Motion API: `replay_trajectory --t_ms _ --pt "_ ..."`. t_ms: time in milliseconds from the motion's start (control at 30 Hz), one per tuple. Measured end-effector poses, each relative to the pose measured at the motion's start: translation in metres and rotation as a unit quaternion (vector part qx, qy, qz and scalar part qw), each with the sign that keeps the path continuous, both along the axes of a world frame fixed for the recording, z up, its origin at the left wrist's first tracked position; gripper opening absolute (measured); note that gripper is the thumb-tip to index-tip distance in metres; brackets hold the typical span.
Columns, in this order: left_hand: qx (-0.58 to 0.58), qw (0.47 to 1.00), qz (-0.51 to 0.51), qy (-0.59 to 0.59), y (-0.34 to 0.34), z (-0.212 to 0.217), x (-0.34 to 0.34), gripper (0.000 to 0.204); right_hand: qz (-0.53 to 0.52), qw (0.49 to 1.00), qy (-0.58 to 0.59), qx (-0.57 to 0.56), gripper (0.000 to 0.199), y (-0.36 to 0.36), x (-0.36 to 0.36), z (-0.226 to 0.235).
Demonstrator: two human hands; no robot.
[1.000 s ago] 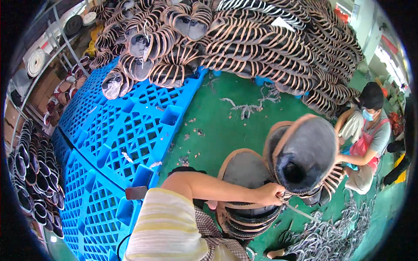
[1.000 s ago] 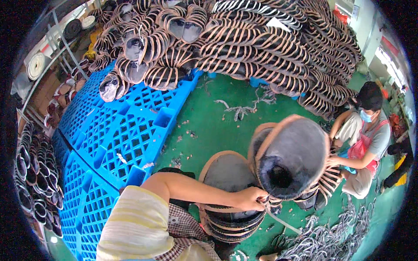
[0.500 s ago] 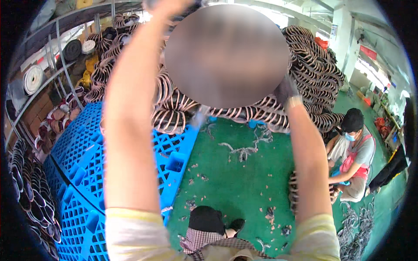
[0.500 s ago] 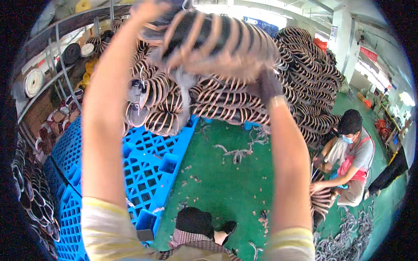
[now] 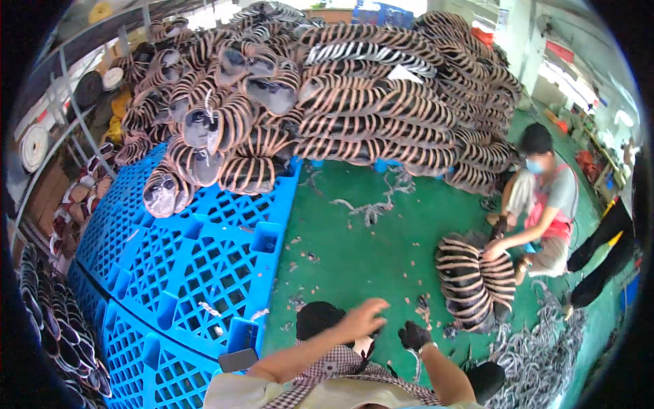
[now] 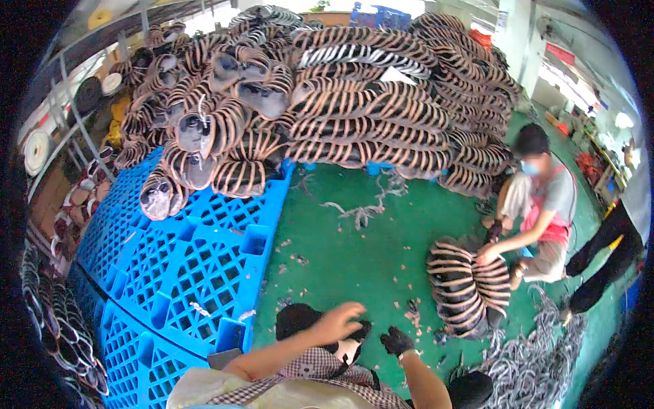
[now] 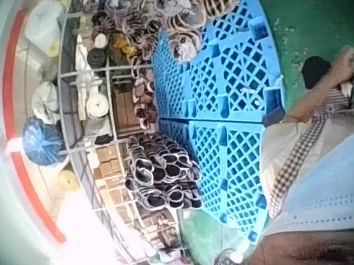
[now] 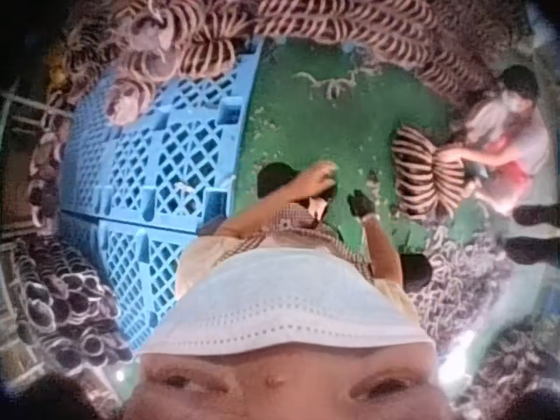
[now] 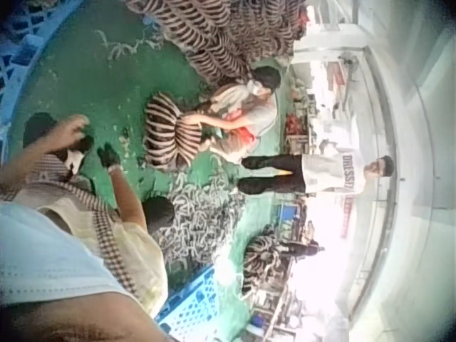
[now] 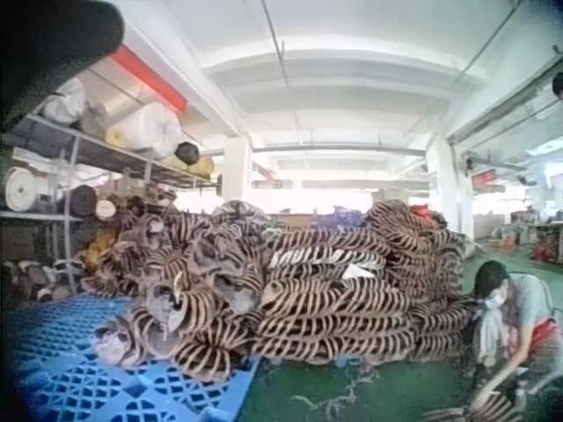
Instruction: Trimming excess material from shoe uppers using a specialized hand tool.
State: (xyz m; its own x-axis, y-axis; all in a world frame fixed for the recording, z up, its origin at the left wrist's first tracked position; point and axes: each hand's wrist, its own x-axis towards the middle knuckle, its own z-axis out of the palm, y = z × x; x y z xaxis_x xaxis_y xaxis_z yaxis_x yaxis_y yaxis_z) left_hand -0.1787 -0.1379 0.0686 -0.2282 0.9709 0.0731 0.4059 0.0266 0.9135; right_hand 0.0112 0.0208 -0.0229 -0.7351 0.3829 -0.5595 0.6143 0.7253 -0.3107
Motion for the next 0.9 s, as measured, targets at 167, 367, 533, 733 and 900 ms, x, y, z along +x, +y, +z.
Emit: replay_trajectory --t_ms 167,367,533,733,900 --pt "0.086 0.927 -0.361 0.054 0.030 0.004 0.122 0.049 -0.076 0.983 0.166 0.031 0.027 -0.059 0.146 -0.044" --pt "0.028 0.900 -0.414 0.137 0.000 -0.009 0.127 0.043 -0.505 0.775 0.336 -0.176 0.042 -0.130 0.173 -0.001" --pt "0.005 0.872 -0.486 0.048 -0.021 -0.015 0.198 0.039 -0.475 0.657 0.494 -0.316 0.038 -0.173 0.246 -0.032" --pt "0.032 0.848 -0.528 0.041 -0.024 0.012 0.247 0.036 -0.565 0.638 0.491 -0.182 0.029 -0.169 0.293 0.019" --pt "0.044 0.842 -0.534 0.055 -0.021 0.007 0.230 0.030 -0.512 0.443 0.595 -0.434 0.037 -0.109 0.326 -0.029"
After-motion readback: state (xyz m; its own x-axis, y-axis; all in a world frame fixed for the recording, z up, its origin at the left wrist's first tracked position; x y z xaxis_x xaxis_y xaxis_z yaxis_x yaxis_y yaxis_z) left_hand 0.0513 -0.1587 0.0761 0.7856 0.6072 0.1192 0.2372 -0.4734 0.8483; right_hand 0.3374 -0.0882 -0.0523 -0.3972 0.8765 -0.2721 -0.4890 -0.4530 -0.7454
